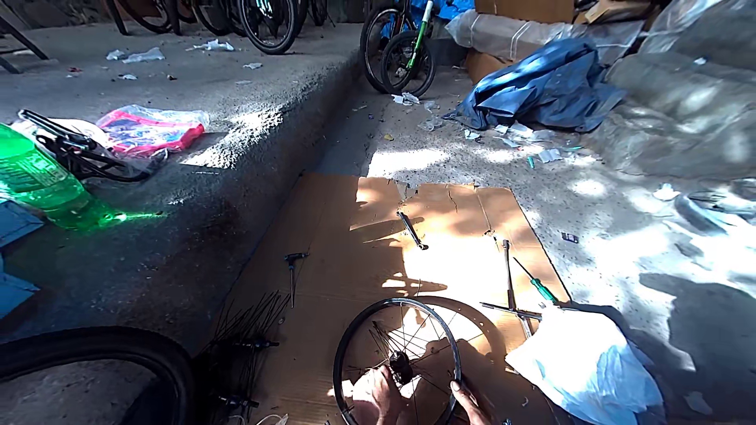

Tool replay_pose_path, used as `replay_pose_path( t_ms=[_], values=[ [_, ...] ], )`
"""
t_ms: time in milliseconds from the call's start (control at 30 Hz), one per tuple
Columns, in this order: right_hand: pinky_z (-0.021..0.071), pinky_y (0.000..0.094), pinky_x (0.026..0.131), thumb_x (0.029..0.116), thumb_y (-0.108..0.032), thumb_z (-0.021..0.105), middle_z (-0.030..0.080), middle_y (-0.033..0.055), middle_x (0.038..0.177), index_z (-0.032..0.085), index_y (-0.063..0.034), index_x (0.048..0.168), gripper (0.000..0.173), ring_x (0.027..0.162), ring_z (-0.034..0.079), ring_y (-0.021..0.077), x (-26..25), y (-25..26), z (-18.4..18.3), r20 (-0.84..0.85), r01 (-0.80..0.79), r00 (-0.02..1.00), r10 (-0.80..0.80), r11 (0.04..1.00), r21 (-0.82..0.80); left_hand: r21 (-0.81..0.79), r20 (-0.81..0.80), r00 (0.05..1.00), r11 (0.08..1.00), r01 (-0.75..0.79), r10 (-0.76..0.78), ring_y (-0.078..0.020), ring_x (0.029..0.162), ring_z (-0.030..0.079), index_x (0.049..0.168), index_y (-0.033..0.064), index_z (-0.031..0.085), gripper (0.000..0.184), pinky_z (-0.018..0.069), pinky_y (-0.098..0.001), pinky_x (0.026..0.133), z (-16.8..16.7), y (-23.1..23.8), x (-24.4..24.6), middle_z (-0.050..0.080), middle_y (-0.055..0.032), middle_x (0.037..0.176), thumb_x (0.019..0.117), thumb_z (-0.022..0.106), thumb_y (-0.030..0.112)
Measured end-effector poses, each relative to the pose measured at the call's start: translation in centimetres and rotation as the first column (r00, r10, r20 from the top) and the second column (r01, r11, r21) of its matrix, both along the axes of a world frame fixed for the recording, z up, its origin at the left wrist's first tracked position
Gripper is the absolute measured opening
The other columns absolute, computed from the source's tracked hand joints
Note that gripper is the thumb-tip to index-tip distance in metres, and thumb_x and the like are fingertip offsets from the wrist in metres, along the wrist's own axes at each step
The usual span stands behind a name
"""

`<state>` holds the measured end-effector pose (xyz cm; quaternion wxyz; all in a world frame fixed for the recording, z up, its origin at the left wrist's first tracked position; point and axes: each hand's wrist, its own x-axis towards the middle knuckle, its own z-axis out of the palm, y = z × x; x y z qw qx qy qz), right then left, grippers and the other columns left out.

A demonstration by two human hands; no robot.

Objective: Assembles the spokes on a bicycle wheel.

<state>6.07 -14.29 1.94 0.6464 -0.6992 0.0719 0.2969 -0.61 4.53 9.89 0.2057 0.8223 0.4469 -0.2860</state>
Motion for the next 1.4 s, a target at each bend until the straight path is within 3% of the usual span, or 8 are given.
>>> replay_pose_path(
  t_ms=[167, 233, 300, 433, 700, 833, 1033, 1400],
  values=[
    [0.0634, 0.0444, 0.072, 0.1029, -0.023, 0.062, 0.071, 0.0196, 0.107, 0.053, -0.0068, 0.145, 0.046, 0.085, 0.073, 0.0279, -0.5, -0.6, -2.2, -0.086, 0.028, 0.996, -0.025, 0.999, 0.041, -0.373, 0.194, 0.946, 0.911, -0.175, 0.261, -0.0246, 0.088, 0.071, 0.116, 0.0072, 0.071, 0.038, 0.0568, -0.047, 0.079, -3.0, 0.8, -0.9, 0.074, -0.0112, 0.102, 0.1047, 0.052, 0.039],
    [0.0637, 0.0466, 0.073, 0.0991, -0.02, 0.066, 0.069, 0.0215, 0.112, 0.05, -0.0078, 0.146, 0.051, 0.087, 0.073, 0.0307, -1.2, -1.1, -3.7, -0.129, 0.054, 0.991, -0.042, 0.994, 0.092, -0.727, 0.256, 0.7, 0.61, -0.315, 0.666, -0.0111, 0.048, 0.05, 0.113, 0.0028, 0.066, 0.028, 0.0396, -0.0265, 0.045, -4.6, 0.0, -1.7, 0.07, -0.0072, 0.077, 0.1073, 0.053, 0.027],
    [0.063, 0.044, 0.073, 0.0982, -0.014, 0.066, 0.069, 0.0201, 0.109, 0.051, -0.0034, 0.14, 0.046, 0.086, 0.072, 0.0283, -1.6, -0.6, -3.5, -0.208, 0.154, 0.971, -0.115, 0.971, 0.182, -0.906, 0.096, 0.444, 0.262, -0.331, 0.891, -0.0078, 0.046, 0.049, 0.117, 0.002, 0.061, 0.023, 0.0367, -0.0208, 0.041, -5.0, -0.3, -2.0, 0.07, -0.01, 0.079, 0.1071, 0.053, 0.021],
    [0.0624, 0.0428, 0.079, 0.1045, -0.014, 0.053, 0.069, 0.0178, 0.101, 0.045, -0.0031, 0.139, 0.037, 0.087, 0.072, 0.0276, -1.6, -0.5, -3.1, -0.428, 0.307, 0.891, -0.152, 0.897, 0.319, -0.975, -0.078, 0.227, -0.027, -0.219, 0.971, -0.0073, 0.045, 0.046, 0.113, 0.0017, 0.061, 0.028, 0.0361, -0.0195, 0.04, -6.2, -1.1, -1.9, 0.062, -0.0067, 0.073, 0.1092, 0.041, 0.021],
    [0.0598, 0.0395, 0.063, 0.1028, -0.014, 0.057, 0.063, 0.0129, 0.088, 0.031, -0.0103, 0.155, 0.058, 0.07, 0.067, 0.0222, -2.8, -0.2, -2.8, -0.292, 0.243, 0.943, -0.159, 0.93, 0.277, -0.989, -0.002, 0.209, 0.029, -0.145, 0.978, -0.0147, 0.057, 0.062, 0.116, -0.0019, 0.059, 0.024, 0.0497, -0.0249, 0.05, -7.9, -1.5, -2.2, 0.072, -0.016, 0.088, 0.1095, 0.044, 0.016],
    [0.0486, 0.0265, 0.048, 0.1038, -0.007, 0.048, 0.051, 0.0019, 0.073, 0.047, -0.0088, 0.134, 0.03, 0.054, 0.052, 0.0112, -0.2, 0.6, -1.6, -0.262, 0.347, 0.928, -0.266, 0.874, 0.34, -0.995, -0.015, 0.274, 0.013, -0.102, 0.962, -0.0251, 0.074, 0.072, 0.12, -0.0039, 0.06, 0.022, 0.0615, -0.0375, 0.069, -7.9, -1.7, -2.4, 0.073, -0.0188, 0.095, 0.1067, 0.051, 0.011],
    [0.0381, 0.0213, 0.04, 0.1038, -0.019, 0.057, 0.047, -0.0015, 0.07, 0.06, -0.0125, 0.115, 0.013, 0.046, 0.041, 0.0071, 3.3, 0.9, -0.2, -0.248, 0.229, 0.952, -0.181, 0.956, 0.185, -0.987, -0.15, 0.225, -0.133, -0.092, 0.963, -0.0285, 0.083, 0.072, 0.125, 0.0001, 0.059, 0.024, 0.0621, -0.0437, 0.077, -8.5, -2.2, -2.3, 0.071, -0.0172, 0.101, 0.1039, 0.056, 0.011],
    [0.0336, 0.0225, 0.037, 0.1044, -0.014, 0.052, 0.048, 0.0012, 0.07, 0.059, -0.009, 0.131, 0.028, 0.046, 0.04, 0.0086, 5.5, 1.0, 1.6, -0.103, 0.115, 0.99, -0.097, 0.976, 0.185, -0.994, -0.106, 0.201, -0.111, 0.01, 0.974, -0.0332, 0.088, 0.073, 0.117, -0.0038, 0.058, 0.016, 0.0628, -0.0473, 0.083, -9.2, -4.2, -2.1, 0.07, -0.0211, 0.1, 0.102, 0.055, 0.001]
  ],
)
